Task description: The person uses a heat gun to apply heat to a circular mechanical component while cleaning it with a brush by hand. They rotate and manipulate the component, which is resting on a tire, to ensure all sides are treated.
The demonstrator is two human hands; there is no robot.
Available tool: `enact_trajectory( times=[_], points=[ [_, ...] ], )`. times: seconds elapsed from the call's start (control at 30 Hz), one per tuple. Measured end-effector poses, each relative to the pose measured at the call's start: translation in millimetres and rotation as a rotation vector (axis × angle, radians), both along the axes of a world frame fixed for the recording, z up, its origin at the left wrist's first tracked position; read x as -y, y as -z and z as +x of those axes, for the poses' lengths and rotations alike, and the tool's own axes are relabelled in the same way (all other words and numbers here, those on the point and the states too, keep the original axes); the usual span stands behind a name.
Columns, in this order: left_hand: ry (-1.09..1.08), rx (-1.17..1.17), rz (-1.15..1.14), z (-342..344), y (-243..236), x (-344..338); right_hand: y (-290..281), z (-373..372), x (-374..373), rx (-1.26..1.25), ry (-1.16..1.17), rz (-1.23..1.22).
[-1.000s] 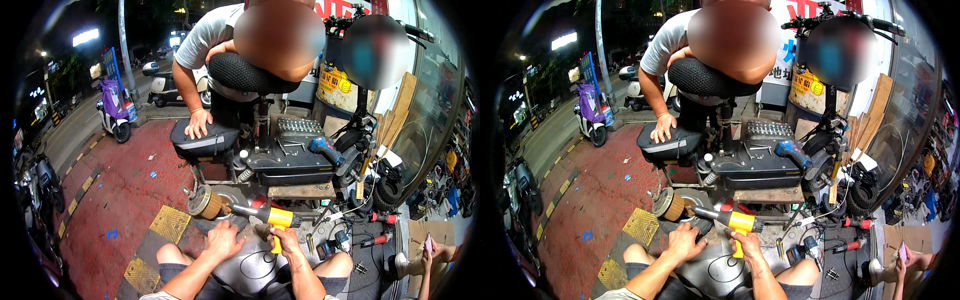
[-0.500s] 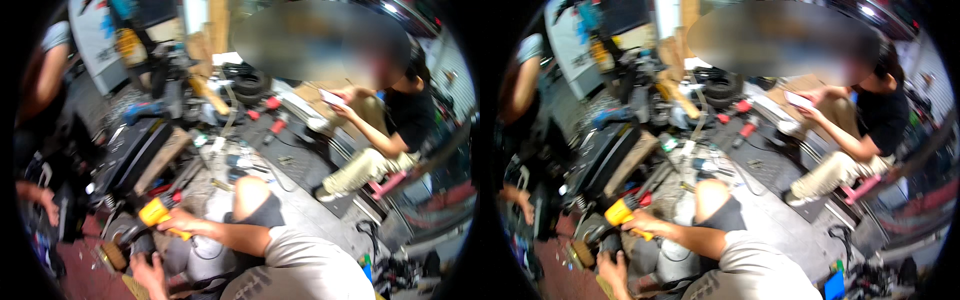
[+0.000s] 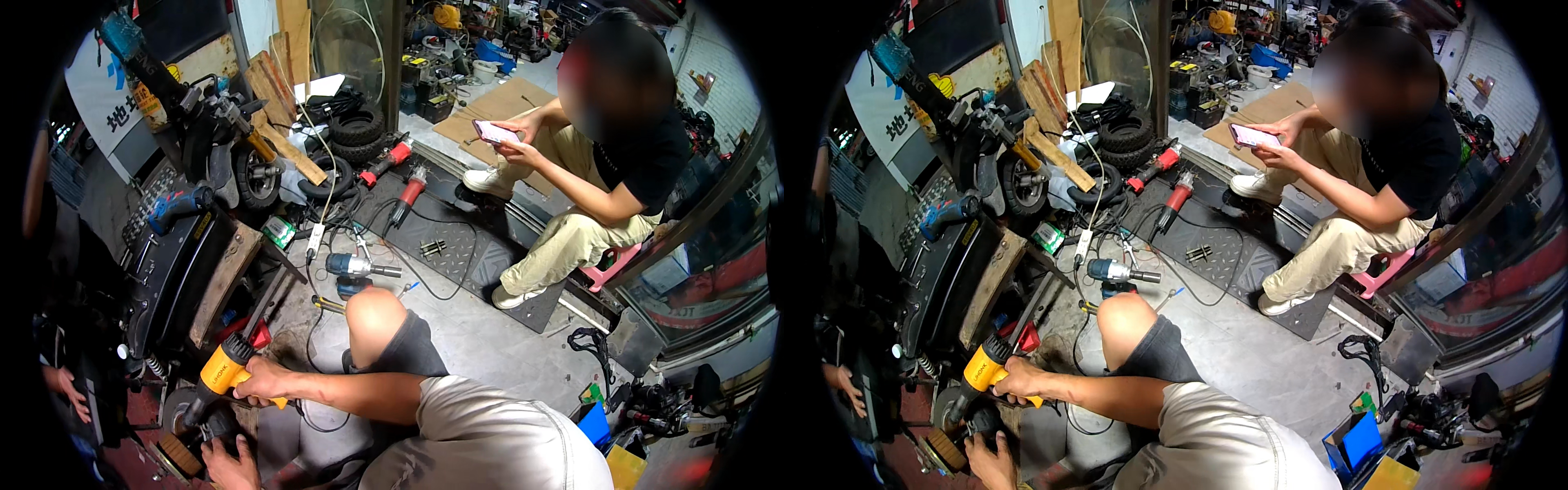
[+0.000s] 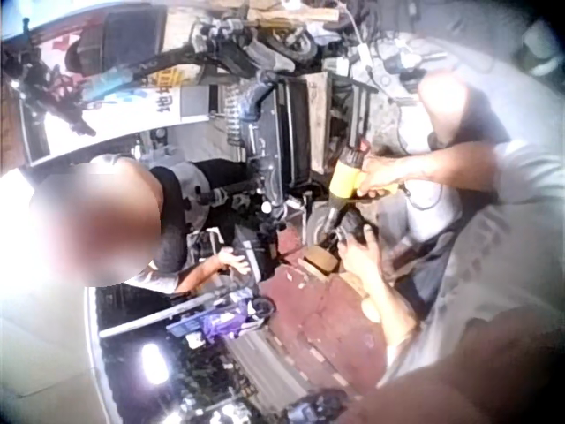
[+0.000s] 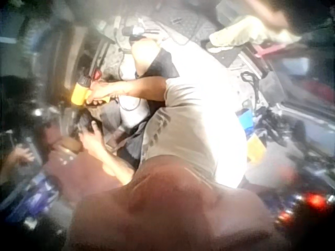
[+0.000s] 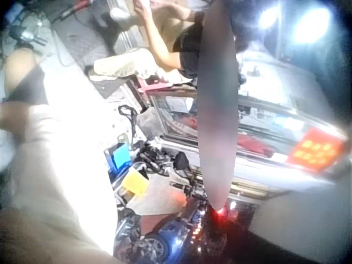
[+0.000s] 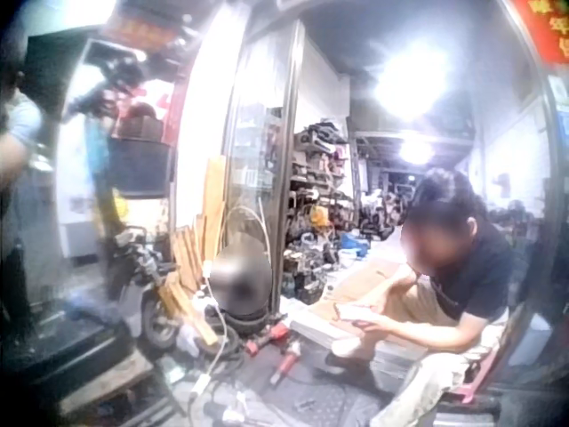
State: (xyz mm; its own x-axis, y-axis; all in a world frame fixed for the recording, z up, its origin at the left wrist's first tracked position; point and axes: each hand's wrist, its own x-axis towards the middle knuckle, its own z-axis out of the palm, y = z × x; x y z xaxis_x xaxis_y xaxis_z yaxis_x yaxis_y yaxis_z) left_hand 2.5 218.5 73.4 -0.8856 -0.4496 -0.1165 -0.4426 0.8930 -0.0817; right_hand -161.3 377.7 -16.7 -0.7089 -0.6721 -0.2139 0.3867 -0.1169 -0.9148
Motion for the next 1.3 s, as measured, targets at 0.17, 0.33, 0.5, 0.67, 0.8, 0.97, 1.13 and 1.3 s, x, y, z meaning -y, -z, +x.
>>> enact_trajectory(
  times=[0.17,0.33,0.5,0.67,0.8,0.97,1.13,1.3],
  points=[
    [-0.012,-0.266,-0.007,6.9,26.4,9.7,-5.5,5.3,8.7,0.048,0.023,-0.120],
    [0.039,-0.249,0.025,5.3,31.3,22.6,-4.4,10.3,10.9,-0.020,0.060,-0.019],
    [0.088,-0.327,0.010,12.2,39.0,25.5,-22.2,21.9,1.4,-0.115,0.021,0.013],
    [0.046,-0.486,0.264,11.5,35.8,2.7,-68.7,15.0,-25.6,-0.332,0.035,0.154],
    [0.357,-0.665,0.523,10.1,76.7,-27.4,-95.7,-17.9,-12.2,-0.703,0.036,0.351],
    [0.288,0.256,1.037,-26.3,167.4,-74.8,-167.8,-17.6,-32.6,-0.876,-0.154,0.366],
    [0.312,0.350,1.173,-40.5,222.3,-79.5,-149.1,15.4,-20.5,-0.427,-0.109,0.319],
    [0.235,0.406,1.205,-47.2,235.5,-50.6,-149.6,-1.6,-13.1,-0.452,-0.130,0.295]
  ],
)
